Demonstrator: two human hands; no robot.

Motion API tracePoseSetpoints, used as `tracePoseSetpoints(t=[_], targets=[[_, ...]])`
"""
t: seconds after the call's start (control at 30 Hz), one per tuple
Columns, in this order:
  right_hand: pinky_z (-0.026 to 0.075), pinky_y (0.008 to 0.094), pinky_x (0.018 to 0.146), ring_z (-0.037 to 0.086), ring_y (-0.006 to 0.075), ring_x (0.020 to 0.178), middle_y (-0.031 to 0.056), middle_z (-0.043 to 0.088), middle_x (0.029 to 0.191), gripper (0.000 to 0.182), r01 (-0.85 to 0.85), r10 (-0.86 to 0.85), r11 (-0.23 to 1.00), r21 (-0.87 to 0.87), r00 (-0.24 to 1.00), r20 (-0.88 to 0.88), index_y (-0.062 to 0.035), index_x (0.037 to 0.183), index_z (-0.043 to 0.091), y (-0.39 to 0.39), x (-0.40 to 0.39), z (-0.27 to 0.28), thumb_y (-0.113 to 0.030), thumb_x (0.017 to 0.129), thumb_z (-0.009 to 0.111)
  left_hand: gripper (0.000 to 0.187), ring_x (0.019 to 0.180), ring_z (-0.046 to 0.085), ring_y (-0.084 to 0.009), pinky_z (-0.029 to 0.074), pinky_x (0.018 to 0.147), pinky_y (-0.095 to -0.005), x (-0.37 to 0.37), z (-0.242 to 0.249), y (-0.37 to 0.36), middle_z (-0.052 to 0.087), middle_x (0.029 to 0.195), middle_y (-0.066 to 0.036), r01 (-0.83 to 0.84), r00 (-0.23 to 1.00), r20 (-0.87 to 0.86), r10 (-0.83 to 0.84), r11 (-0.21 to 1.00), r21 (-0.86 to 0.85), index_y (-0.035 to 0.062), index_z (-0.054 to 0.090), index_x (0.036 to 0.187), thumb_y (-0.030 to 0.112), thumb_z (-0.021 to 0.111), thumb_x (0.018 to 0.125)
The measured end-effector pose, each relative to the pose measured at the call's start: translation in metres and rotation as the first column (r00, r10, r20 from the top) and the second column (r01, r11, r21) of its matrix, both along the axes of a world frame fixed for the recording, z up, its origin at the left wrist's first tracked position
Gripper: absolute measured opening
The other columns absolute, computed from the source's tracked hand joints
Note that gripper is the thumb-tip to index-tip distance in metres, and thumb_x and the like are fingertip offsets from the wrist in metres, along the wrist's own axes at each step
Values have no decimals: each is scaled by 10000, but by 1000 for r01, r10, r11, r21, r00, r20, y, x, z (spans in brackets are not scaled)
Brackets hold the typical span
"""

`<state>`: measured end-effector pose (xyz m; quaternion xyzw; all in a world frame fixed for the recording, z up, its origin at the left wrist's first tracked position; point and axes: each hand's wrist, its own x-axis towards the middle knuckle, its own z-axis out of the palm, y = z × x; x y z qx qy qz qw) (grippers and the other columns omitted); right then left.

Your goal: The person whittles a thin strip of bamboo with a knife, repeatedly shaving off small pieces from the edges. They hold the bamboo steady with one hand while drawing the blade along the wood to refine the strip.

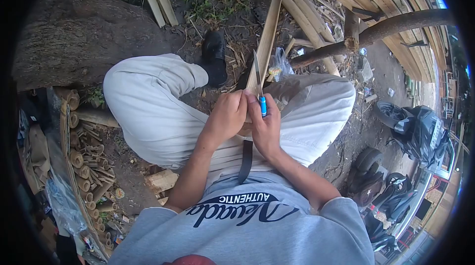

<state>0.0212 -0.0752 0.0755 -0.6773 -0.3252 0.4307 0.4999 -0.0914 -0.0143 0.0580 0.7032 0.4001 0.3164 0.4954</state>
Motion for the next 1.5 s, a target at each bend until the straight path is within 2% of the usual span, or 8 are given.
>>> tracePoseSetpoints(t=[0.2,0.4,0.8,1.03,1.17,1.27,1.4,1.5], targets=[[336,273,530,378,61,637,-22,446,660,375,-86,88,996,-25,993,73,-28,777,500,15,21,-3,-296,1010,620,338,810,589,-511,448,689,-548,15,2,5,604,784,-315,-58,998,-15,57,993,-106,-86,578,838,170,449,1018],[342,305,505,381,83,593,19,452,599,428,-167,147,985,43,943,300,-4,760,502,23,60,14,-335,1013,601,504,485,574,-132,436,447,-325,45,10,1,564,621,-50,40,987,157,42,875,-483,-16,556,845,345,315,1102],[320,257,523,363,45,641,-34,414,656,293,51,-46,992,119,998,-44,-38,795,489,-6,69,-14,-200,970,659,229,699,597,-475,447,635,-554,69,-8,-15,601,729,-263,41,999,-11,-40,996,78,-37,543,856,98,445,1012],[318,256,513,363,37,632,-38,434,651,270,71,-63,990,125,996,-64,-34,790,507,23,78,-12,-174,982,637,225,752,585,-486,443,652,-540,84,7,12,618,790,-268,14,995,-102,-18,999,-34,-45,563,891,105,436,999],[384,297,530,430,78,604,14,518,639,311,-58,59,998,-10,991,123,2,826,548,37,88,-15,-247,987,640,355,648,615,-429,457,581,-505,89,-33,19,597,678,-238,-62,994,-77,78,980,189,-48,570,853,200,411,1052],[401,322,553,455,132,594,66,539,649,351,-185,183,983,-15,950,253,0,858,570,38,85,-4,-316,1007,603,552,458,481,-98,387,406,-301,75,-36,31,497,594,-6,-47,991,97,89,926,-375,9,542,811,444,346,1089],[411,387,499,471,335,462,181,484,534,459,-263,261,963,-59,854,450,19,741,563,37,104,1,-361,997,599,506,436,432,-72,333,398,-247,62,-24,40,445,574,22,-34,966,177,188,774,-632,71,543,800,470,397,1073],[408,386,497,479,338,470,177,484,533,464,-277,288,957,-88,863,415,13,730,562,37,111,4,-366,994,603,494,427,417,-67,322,392,-247,57,-26,39,451,574,23,-50,955,175,241,710,-702,84,529,781,464,407,1072]])
